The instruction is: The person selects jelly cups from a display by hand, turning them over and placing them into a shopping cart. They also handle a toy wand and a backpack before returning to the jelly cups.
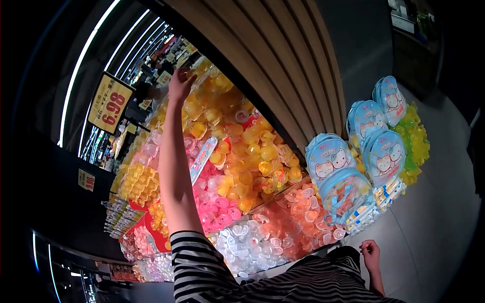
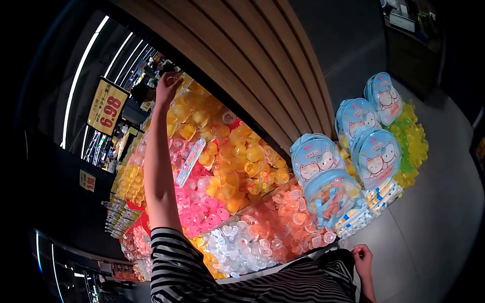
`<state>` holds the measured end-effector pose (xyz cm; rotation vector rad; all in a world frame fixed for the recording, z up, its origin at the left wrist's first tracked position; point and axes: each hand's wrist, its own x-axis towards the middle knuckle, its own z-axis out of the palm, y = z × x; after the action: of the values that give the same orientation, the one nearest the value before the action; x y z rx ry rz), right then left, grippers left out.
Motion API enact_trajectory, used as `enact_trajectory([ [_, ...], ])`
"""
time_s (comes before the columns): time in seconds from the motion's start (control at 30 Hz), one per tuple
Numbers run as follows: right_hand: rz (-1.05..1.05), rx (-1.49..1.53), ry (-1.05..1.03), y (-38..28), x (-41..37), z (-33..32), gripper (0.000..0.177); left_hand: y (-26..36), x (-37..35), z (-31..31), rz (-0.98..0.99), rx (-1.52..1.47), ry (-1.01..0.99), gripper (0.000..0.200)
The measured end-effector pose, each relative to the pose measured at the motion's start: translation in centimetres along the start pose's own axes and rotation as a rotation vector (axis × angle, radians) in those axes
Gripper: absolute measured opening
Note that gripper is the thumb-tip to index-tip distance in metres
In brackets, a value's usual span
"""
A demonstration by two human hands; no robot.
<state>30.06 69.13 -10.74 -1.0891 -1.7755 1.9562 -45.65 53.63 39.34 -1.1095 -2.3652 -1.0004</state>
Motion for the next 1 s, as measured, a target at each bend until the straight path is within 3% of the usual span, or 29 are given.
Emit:
enact_trajectory([
  [0.1, 0.018, 0.017, 0.045, 1.5, 0.2, -1.6, 0.005, -3.0, 1.8, 1.4, 0.087, 0.16, 0.058, 0.039],
  [0.17, 0.039, 0.067, 0.071, 2.8, 0.0, -2.2, 0.006, -4.0, 2.2, 1.7, -0.012, 0.259, 0.016, 0.04],
  [0.3, 0.09, 0.037, 0.064, 3.5, 0.1, -2.9, 0.009, -3.1, 1.6, 1.9, -0.076, 0.304, 0.109, 0.04],
  [0.37, 0.078, 0.0, 0.065, 3.2, 0.7, -3.2, 0.01, -1.9, 0.6, 1.4, -0.038, 0.143, 0.181, 0.04],
  [0.47, 0.104, 0.039, 0.079, 2.1, 1.6, -3.6, 0.009, 2.1, -3.2, 0.3, -0.028, -0.066, 0.09, 0.041],
  [0.57, 0.098, 0.063, 0.085, 3.2, 2.2, -3.9, 0.008, 6.9, -9.3, 0.1, -0.058, -0.068, -0.205, 0.041],
  [0.67, 0.119, 0.034, 0.044, 3.4, 2.5, -4.2, 0.007, 6.7, -13.5, 2.2, -0.092, -0.111, -0.402, 0.04],
  [0.77, 0.146, -0.017, 0.013, 2.5, 3.1, -4.1, 0.007, 6.9, -15.8, 5.1, 0.087, 0.214, -0.38, 0.039],
  [0.93, 0.124, 0.02, -0.019, 2.8, 3.2, -4.1, 0.007, 5.3, -16.2, 8.6, 0.319, 0.342, -0.323, 0.038],
  [1.0, 0.119, 0.019, -0.032, 2.9, 2.7, -4.5, 0.007, 5.6, -16.1, 9.9, 0.293, 0.414, -0.37, 0.039],
])
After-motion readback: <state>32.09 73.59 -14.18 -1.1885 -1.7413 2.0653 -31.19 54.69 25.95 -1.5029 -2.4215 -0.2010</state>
